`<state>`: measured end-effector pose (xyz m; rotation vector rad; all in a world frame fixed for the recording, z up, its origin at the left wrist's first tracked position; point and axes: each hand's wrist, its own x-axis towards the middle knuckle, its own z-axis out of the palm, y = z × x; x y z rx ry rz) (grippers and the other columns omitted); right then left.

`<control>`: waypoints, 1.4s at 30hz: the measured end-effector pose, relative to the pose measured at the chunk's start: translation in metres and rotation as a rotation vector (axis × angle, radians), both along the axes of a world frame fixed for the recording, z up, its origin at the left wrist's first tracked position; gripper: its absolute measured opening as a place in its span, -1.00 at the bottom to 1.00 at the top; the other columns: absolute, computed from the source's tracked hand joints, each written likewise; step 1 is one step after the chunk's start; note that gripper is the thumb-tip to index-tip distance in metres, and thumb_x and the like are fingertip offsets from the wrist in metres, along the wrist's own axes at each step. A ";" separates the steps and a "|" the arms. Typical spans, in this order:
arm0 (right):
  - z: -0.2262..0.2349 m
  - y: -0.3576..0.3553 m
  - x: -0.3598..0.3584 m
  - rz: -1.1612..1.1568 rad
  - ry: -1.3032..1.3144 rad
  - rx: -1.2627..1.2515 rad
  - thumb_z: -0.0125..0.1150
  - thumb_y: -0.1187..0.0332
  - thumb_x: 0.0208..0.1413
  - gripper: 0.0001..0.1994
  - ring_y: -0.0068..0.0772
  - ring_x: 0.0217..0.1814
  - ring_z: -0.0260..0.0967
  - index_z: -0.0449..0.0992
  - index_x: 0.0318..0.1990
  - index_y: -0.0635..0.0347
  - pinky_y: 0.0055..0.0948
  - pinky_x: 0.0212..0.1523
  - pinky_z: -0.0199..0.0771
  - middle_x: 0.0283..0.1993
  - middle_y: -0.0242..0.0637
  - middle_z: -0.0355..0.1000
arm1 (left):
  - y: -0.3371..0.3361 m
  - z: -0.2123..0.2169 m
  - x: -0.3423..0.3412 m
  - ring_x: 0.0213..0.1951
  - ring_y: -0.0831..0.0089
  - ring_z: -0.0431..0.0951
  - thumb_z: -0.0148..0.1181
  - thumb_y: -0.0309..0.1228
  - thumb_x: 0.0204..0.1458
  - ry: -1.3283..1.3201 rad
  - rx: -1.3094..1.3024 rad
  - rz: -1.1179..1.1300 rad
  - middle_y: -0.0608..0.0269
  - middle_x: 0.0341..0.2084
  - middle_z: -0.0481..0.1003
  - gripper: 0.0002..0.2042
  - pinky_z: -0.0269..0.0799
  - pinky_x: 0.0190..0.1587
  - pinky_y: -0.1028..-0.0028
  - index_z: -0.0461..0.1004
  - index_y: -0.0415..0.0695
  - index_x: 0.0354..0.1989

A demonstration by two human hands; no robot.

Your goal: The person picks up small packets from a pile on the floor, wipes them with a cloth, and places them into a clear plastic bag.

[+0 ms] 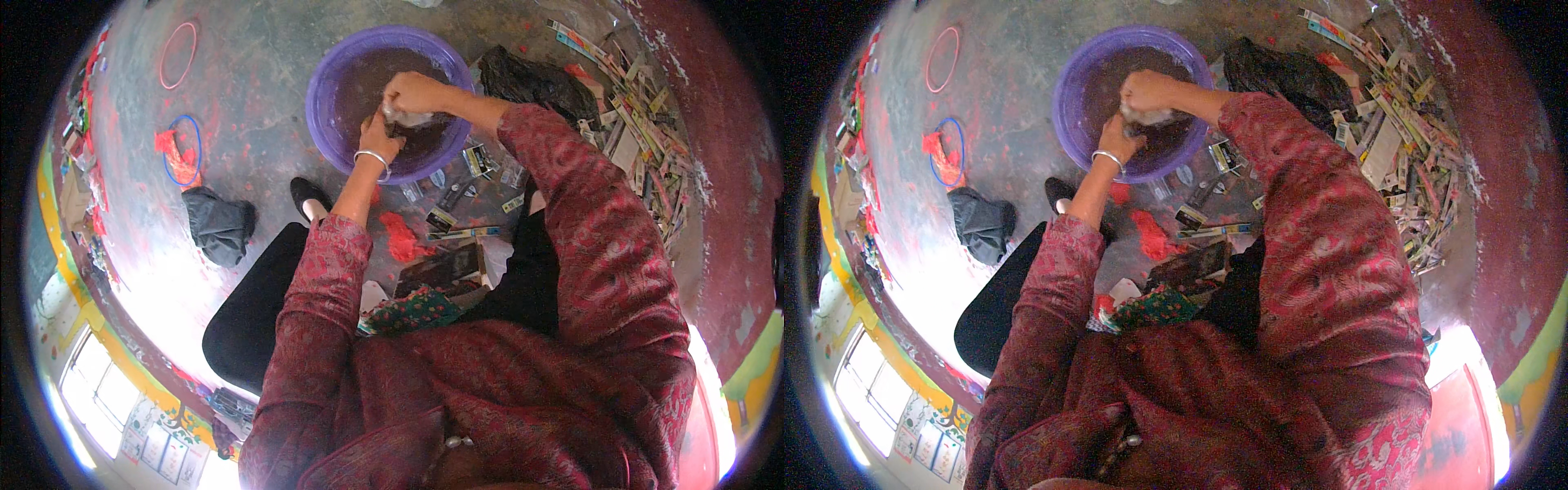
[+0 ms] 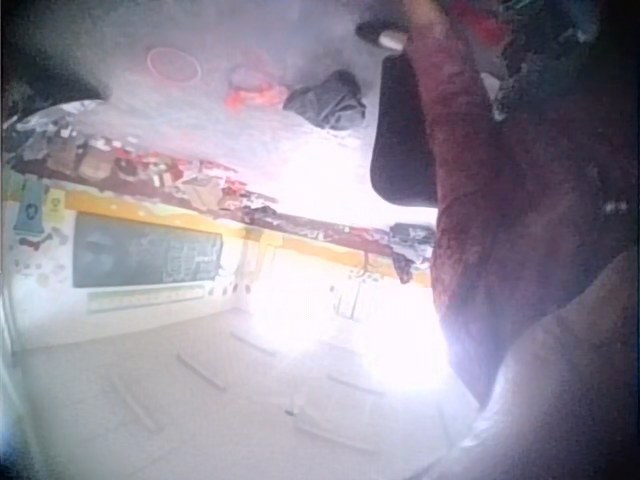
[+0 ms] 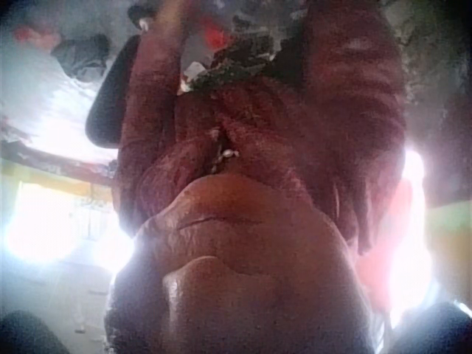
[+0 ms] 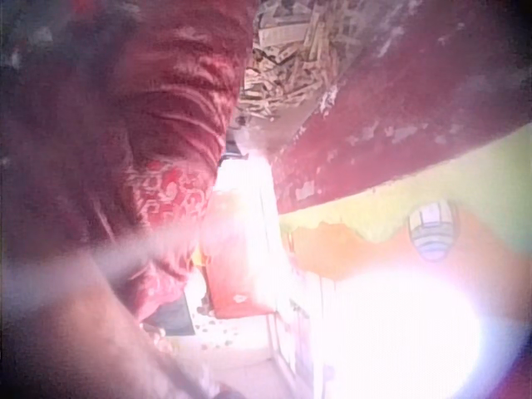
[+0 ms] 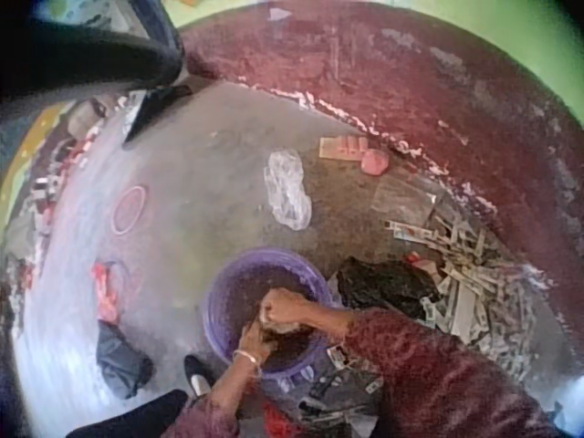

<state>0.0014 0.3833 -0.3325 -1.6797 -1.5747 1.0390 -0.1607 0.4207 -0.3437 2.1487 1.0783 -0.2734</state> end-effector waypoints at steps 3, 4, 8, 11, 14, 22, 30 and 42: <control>0.046 0.012 -0.006 -0.005 0.675 -0.205 0.05 0.44 -0.31 -0.86 -0.46 -0.57 0.31 0.48 -0.50 0.23 -0.53 -0.51 0.30 -0.59 -0.40 0.38 | 0.016 -0.020 -0.013 -0.17 0.21 0.40 0.19 -0.36 -0.29 -0.110 -0.190 0.183 0.07 -0.27 0.43 -0.61 0.26 -0.06 0.51 0.36 -0.15 -0.18; 0.062 0.015 -0.005 -0.010 0.751 -0.242 0.05 0.42 -0.29 -0.85 -0.49 -0.56 0.30 0.48 -0.48 0.20 -0.53 -0.50 0.29 -0.58 -0.43 0.37 | 0.023 -0.032 -0.027 -0.16 0.20 0.39 0.15 -0.39 -0.25 -0.251 -0.300 0.270 0.08 -0.25 0.42 -0.64 0.26 -0.06 0.45 0.36 -0.13 -0.18; 0.065 0.021 0.009 -0.196 1.110 -0.314 0.01 0.34 -0.20 -0.82 -0.57 -0.48 0.26 0.45 -0.39 0.12 -0.54 -0.44 0.24 -0.49 -0.50 0.35 | 0.024 0.025 -0.020 0.04 0.16 0.18 0.01 -0.47 -0.17 -0.760 -1.219 0.792 0.11 -0.02 0.22 -0.59 0.08 0.05 0.09 0.21 -0.21 -0.06; 0.047 0.018 0.015 -0.467 1.324 -0.369 0.01 0.27 -0.13 -0.86 -0.56 -0.39 0.26 0.40 -0.42 0.08 -0.54 -0.39 0.21 -0.44 -0.48 0.35 | 0.022 0.062 -0.012 0.10 0.09 0.08 0.04 -0.43 -0.21 -1.030 -1.458 0.698 0.00 0.03 0.15 -0.49 -0.09 0.14 0.02 0.12 -0.34 -0.02; 0.035 0.014 0.007 -0.697 1.342 -0.471 0.02 0.21 -0.10 -0.84 -0.53 -0.41 0.26 0.38 -0.45 0.06 -0.48 -0.40 0.22 -0.46 -0.46 0.34 | 0.020 0.087 -0.004 0.06 0.03 0.15 0.01 -0.23 -0.13 -1.153 -1.548 0.876 -0.04 -0.04 0.23 -0.47 0.00 0.12 0.10 0.15 -0.35 -0.03; 0.031 0.009 -0.041 -0.764 1.588 -0.560 0.06 0.24 -0.10 -0.79 -0.40 -0.47 0.35 0.44 -0.37 0.16 -0.38 -0.39 0.36 -0.48 -0.34 0.40 | 0.014 0.068 0.018 -0.24 0.25 0.43 -0.08 -0.44 -0.12 -0.981 -1.106 1.352 0.14 -0.32 0.43 -0.79 0.34 -0.12 0.31 0.36 -0.25 -0.31; 0.082 -0.005 -0.088 -0.757 0.391 0.187 -0.04 0.37 -0.21 -0.86 -0.02 -0.37 0.37 0.45 -0.56 0.18 -0.19 -0.26 0.31 -0.43 -0.06 0.40 | 0.023 0.043 -0.004 -0.23 0.28 0.41 -0.23 -0.23 0.02 -0.948 -1.301 0.864 0.14 -0.31 0.40 -0.70 0.30 -0.13 0.25 0.32 -0.21 -0.28; 0.070 0.020 -0.079 -0.628 0.276 0.372 -0.06 0.26 -0.18 -0.80 -0.01 -0.27 0.29 0.40 -0.42 0.13 -0.11 -0.25 0.23 -0.40 -0.06 0.36 | 0.030 0.028 0.019 -0.01 0.22 0.21 -0.29 -0.21 0.07 -1.349 -1.697 0.205 0.17 -0.19 0.31 -0.71 0.05 0.08 0.22 0.25 -0.13 -0.20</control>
